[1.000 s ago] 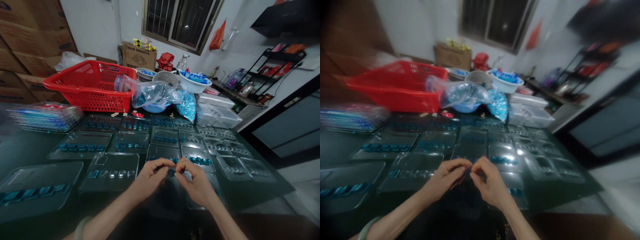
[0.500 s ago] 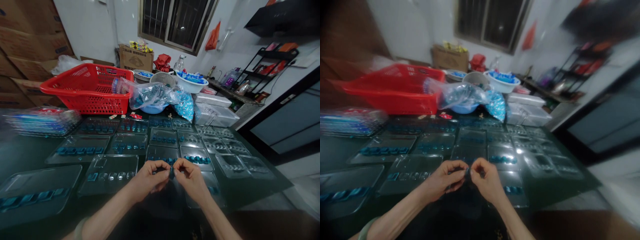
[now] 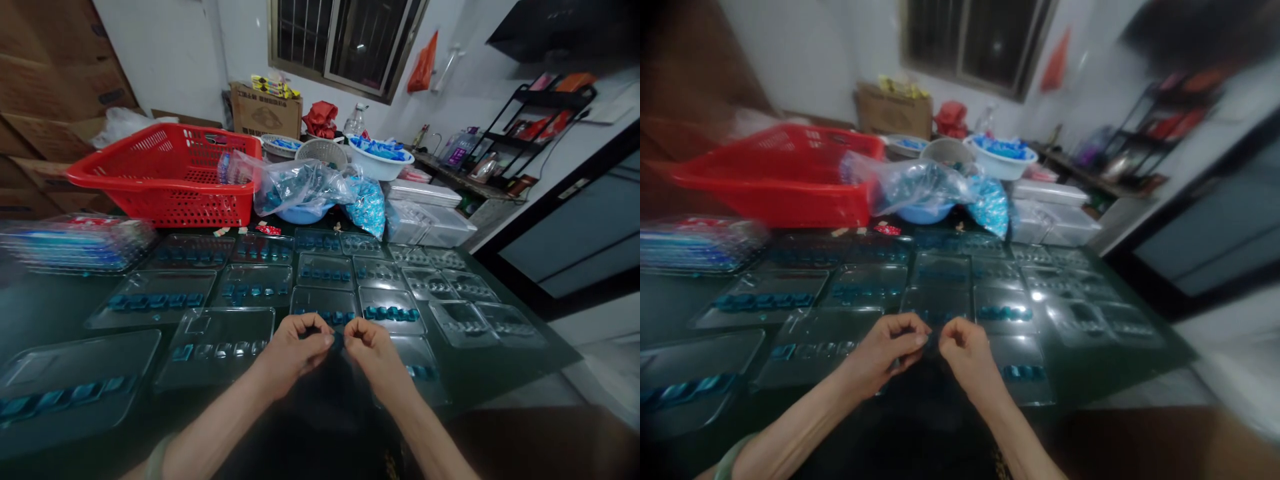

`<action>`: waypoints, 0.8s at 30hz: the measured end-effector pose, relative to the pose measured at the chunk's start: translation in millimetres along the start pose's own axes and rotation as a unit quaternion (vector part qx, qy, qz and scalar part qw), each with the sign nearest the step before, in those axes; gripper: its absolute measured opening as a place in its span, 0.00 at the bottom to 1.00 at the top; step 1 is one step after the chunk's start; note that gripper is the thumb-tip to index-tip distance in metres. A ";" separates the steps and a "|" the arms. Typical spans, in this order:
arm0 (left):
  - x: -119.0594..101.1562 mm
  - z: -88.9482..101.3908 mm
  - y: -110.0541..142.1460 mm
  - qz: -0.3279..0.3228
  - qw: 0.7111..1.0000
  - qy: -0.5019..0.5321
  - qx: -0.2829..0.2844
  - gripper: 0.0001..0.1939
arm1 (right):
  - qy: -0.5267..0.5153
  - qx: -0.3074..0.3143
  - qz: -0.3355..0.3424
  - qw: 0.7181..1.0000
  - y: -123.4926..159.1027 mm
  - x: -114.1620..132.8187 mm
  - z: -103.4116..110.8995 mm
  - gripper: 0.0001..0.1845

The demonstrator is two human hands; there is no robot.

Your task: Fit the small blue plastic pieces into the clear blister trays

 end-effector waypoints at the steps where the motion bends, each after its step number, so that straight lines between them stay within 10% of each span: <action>1: 2.4 0.8 -1.1 0.018 0.999 0.030 -0.008 0.05 | -0.038 0.008 -0.027 0.999 0.7 -4.0 -1.9 0.04; 6: 17.1 0.7 -5.2 0.119 0.979 0.165 -0.031 0.07 | -0.116 0.025 -0.072 0.990 5.7 -14.9 -5.9 0.06; 10: 21.7 0.1 -6.3 0.114 0.986 0.108 -0.062 0.07 | 0.045 -0.069 0.112 0.990 10.5 0.5 5.1 0.10; 14: 23.3 1.4 -8.1 0.099 0.990 0.054 -0.079 0.08 | 0.155 -0.029 0.232 0.960 14.3 12.1 5.5 0.11; 24: 26.2 3.1 -11.1 0.119 0.989 0.063 -0.052 0.09 | 0.263 0.003 0.238 0.935 8.0 16.2 5.3 0.06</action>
Point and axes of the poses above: each hand's wrist, its own y-axis away from the middle knuckle, its own z-axis out of the back of the hand, x = y × z, the point moved 3 cm from there along -y, towards the middle knuckle, and after that the axes turned 12 degrees about -x, right-handed, at the moved point
